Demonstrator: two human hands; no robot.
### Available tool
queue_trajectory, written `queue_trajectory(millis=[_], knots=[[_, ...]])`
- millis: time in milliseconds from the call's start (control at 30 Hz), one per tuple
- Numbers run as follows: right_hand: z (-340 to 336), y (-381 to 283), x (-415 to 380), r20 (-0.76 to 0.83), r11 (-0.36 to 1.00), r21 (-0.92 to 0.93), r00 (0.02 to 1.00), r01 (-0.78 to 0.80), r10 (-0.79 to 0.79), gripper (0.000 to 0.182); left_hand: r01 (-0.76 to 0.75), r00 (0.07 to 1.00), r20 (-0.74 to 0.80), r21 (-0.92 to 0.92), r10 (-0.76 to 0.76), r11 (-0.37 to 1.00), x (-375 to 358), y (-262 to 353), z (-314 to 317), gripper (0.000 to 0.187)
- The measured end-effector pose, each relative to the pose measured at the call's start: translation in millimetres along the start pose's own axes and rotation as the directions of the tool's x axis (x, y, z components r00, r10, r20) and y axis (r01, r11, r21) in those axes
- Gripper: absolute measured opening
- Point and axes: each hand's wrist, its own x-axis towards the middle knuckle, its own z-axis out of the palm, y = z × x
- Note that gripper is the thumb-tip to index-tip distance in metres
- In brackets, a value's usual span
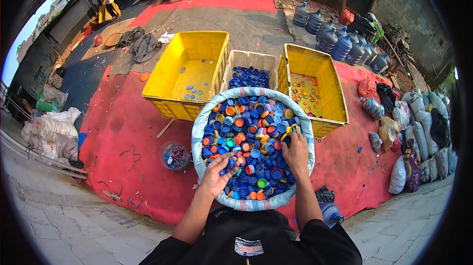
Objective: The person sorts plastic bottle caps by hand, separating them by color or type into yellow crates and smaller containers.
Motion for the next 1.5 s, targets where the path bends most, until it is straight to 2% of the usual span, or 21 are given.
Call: queue_trajectory(millis=[67, 200, 233, 300, 333, 433, 500, 667, 767, 833, 900, 967, 1067, 1167, 1200, 1233, 1267, 1300, 1333, 1400, 1500], knots=[[2.2, -1.6, 0.7, -0.035, 1.000, 0.001, 0.999, 0.004, -0.004, 0.038, -0.012, 1.000, -0.024, 0.008, 0.012, 1.000, 0.5, -0.6, 3.8, 0.022], [-6.6, -11.4, 0.2, -0.024, 0.924, 0.349, 0.984, -0.157, 0.177, 0.041, -0.014, 0.998, -0.068, -0.039, 0.011, 0.999, 4.4, 1.8, 17.2, 0.024], [-6.7, -14.0, -0.8, 0.062, 0.791, 0.554, 0.961, -0.259, 0.271, 0.040, -0.016, 0.997, -0.073, -0.044, 0.012, 0.999, 6.1, 2.5, 20.6, 0.024], [-8.3, -24.0, -2.5, 0.279, 0.371, 0.827, 0.881, -0.423, 0.382, 0.037, 0.008, 0.998, -0.058, -0.085, -0.013, 0.996, 15.6, 3.7, 21.7, 0.027], [-7.3, -29.9, -3.1, 0.393, -0.025, 0.914, 0.867, -0.406, 0.305, 0.036, 0.018, 0.998, -0.059, -0.104, -0.024, 0.994, 18.2, 5.0, 27.2, 0.028], [-9.8, -57.5, -7.3, 0.632, -0.509, 0.719, 0.750, -0.474, 0.194, 0.042, 0.025, 0.999, -0.040, -0.178, -0.033, 0.984, 30.8, 4.2, 38.4, 0.030], [-2.9, -67.4, -9.8, 0.672, -0.612, 0.650, 0.717, -0.450, 0.186, 0.046, 0.037, 0.997, -0.050, -0.250, -0.051, 0.968, 42.9, 5.1, 42.1, 0.031], [14.0, -75.6, 1.5, 0.669, -0.657, 0.628, 0.721, -0.417, 0.182, 0.047, 0.032, 0.988, -0.126, -0.370, -0.085, 0.928, 79.7, 21.1, 62.1, 0.039], [16.8, -85.9, 38.8, 0.652, -0.669, 0.644, 0.723, -0.372, 0.226, 0.035, 0.007, 0.996, -0.085, -0.305, -0.034, 0.952, 123.4, 39.4, 71.9, 0.045], [21.6, -90.6, 85.8, 0.582, -0.681, 0.668, 0.780, -0.300, 0.228, 0.033, 0.001, 0.997, -0.077, -0.328, -0.028, 0.945, 165.4, 59.7, 88.8, 0.052], [48.4, -74.0, 147.3, 0.460, -0.733, 0.628, 0.884, -0.261, 0.079, 0.041, -0.058, 0.998, -0.055, -0.365, 0.040, 0.929, 203.9, 89.1, 125.6, 0.074], [50.6, -84.0, 192.1, 0.511, -0.603, 0.756, 0.806, -0.254, 0.301, 0.053, -0.092, 0.994, -0.092, -0.340, 0.065, 0.936, 233.1, 112.8, 143.4, 0.094], [58.3, -70.9, 199.1, 0.576, -0.619, 0.731, 0.745, -0.287, 0.336, 0.070, -0.119, 0.988, -0.130, -0.257, 0.088, 0.959, 241.3, 125.4, 136.0, 0.102], [49.2, -58.6, 152.3, 0.418, -0.429, 0.864, 0.853, -0.266, 0.313, 0.086, -0.182, 0.979, 0.085, -0.031, 0.184, 0.983, 219.1, 124.3, 91.8, 0.092], [41.7, -59.2, 135.6, 0.430, -0.465, 0.854, 0.818, -0.232, 0.383, 0.080, -0.211, 0.973, 0.099, 0.007, 0.210, 0.977, 202.9, 123.8, 84.3, 0.074], [35.8, -55.7, 120.3, 0.412, -0.408, 0.879, 0.824, -0.248, 0.388, 0.078, -0.196, 0.978, 0.062, -0.075, 0.200, 0.978, 188.8, 124.8, 74.7, 0.051], [28.0, -53.6, 105.0, 0.382, -0.352, 0.902, 0.844, -0.250, 0.377, 0.074, -0.223, 0.970, 0.082, -0.090, 0.230, 0.971, 177.8, 123.7, 56.7, 0.047], [21.1, -52.9, 89.0, 0.348, -0.297, 0.922, 0.865, -0.247, 0.361, 0.069, -0.253, 0.959, 0.105, -0.105, 0.263, 0.962, 165.6, 120.1, 40.8, 0.051], [16.1, -53.1, 72.6, 0.343, -0.222, 0.936, 0.859, -0.275, 0.381, 0.066, -0.294, 0.956, -0.033, -0.050, 0.292, 0.955, 147.2, 118.4, 41.5, 0.059], [9.4, -53.0, 45.2, 0.313, -0.066, 0.947, 0.854, -0.316, 0.416, 0.059, -0.316, 0.948, -0.032, 0.035, 0.317, 0.948, 123.5, 113.4, 13.5, 0.054], [18.9, -48.3, 4.7, 0.227, 0.304, 0.886, 0.899, -0.351, 0.375, 0.047, -0.373, 0.916, -0.108, 0.129, 0.387, 0.919, 80.7, 96.9, -0.8, 0.048]])
